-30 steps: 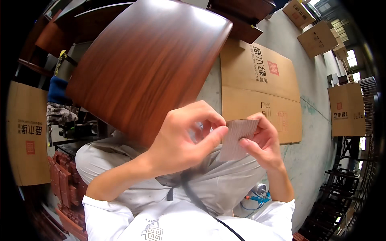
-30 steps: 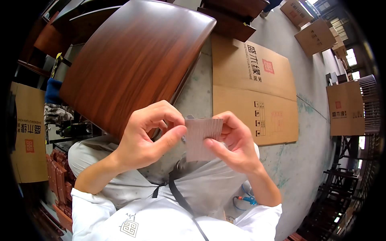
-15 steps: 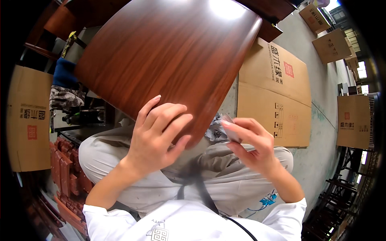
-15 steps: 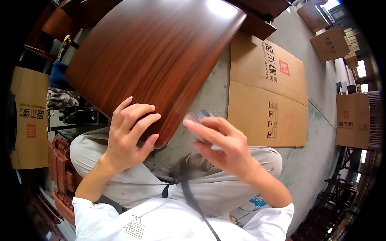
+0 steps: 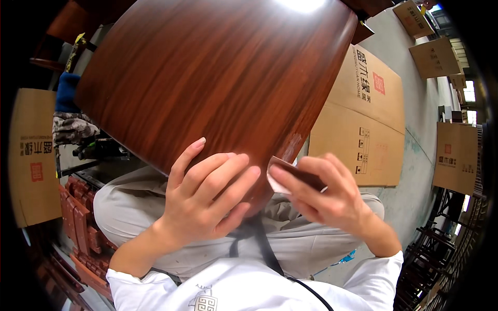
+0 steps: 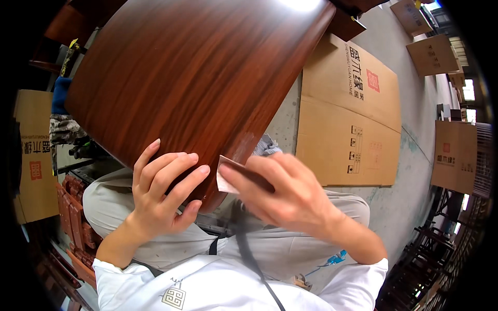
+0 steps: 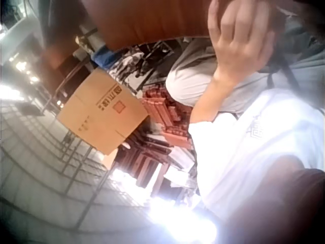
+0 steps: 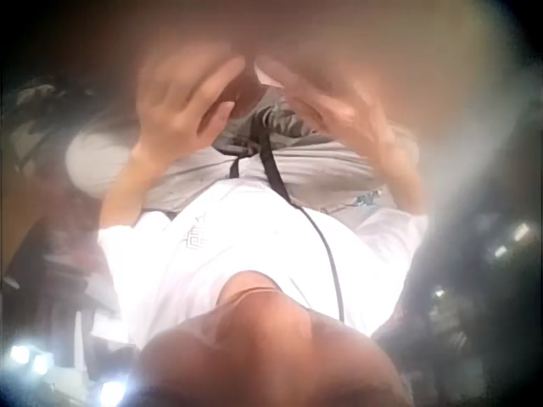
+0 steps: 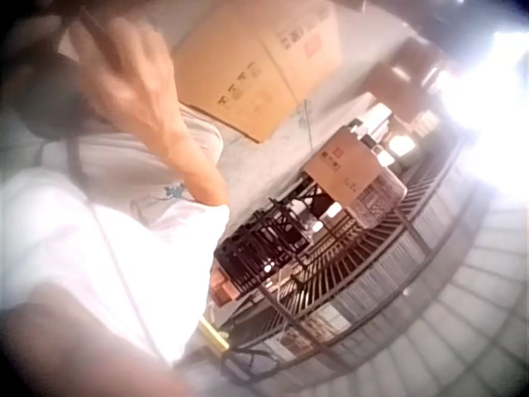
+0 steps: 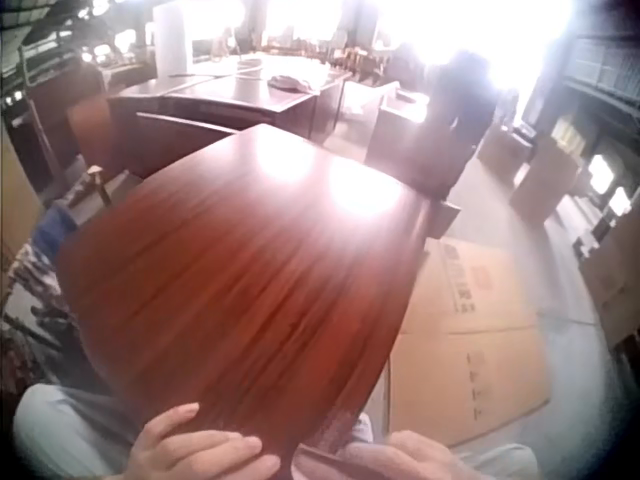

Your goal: The person performs finishing work on a wood cabinet by scraping an edge, sanding a corner, wiping the surface with a cloth, using a spray gun, and using an air nozzle to clean the drawer area.

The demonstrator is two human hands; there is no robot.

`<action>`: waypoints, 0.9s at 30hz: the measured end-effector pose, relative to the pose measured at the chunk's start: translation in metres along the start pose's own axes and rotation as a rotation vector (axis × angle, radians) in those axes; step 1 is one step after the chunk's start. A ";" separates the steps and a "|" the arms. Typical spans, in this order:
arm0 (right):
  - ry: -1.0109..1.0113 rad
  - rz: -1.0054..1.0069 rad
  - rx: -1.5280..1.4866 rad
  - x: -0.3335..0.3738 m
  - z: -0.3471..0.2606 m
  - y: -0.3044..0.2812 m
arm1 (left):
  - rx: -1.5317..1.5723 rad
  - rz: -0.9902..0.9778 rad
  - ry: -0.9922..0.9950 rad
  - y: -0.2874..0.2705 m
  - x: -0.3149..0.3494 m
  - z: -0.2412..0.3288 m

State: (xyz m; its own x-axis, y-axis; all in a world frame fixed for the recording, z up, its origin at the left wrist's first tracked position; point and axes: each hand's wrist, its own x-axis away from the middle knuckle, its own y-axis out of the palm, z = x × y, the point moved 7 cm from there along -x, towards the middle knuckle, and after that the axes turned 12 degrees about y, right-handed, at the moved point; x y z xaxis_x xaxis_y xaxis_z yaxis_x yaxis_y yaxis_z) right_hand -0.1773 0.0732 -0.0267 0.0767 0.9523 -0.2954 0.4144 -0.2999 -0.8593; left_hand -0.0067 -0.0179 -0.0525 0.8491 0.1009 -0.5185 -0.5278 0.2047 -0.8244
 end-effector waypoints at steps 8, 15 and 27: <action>-0.061 -0.027 -0.028 -0.005 -0.002 0.001 | -0.012 -0.029 0.013 0.002 0.001 0.000; -0.110 -0.017 0.041 0.000 -0.005 -0.003 | -0.022 0.005 -0.001 0.001 -0.002 0.000; -0.076 -0.058 0.043 0.006 -0.005 -0.004 | -0.024 -0.029 0.010 0.003 0.001 0.001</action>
State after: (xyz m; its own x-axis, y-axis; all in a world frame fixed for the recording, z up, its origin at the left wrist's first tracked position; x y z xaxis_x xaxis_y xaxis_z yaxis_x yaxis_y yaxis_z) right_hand -0.1739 0.0800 -0.0228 -0.0162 0.9615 -0.2744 0.3764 -0.2484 -0.8926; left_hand -0.0076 -0.0159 -0.0554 0.8637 0.0851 -0.4968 -0.5037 0.1837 -0.8441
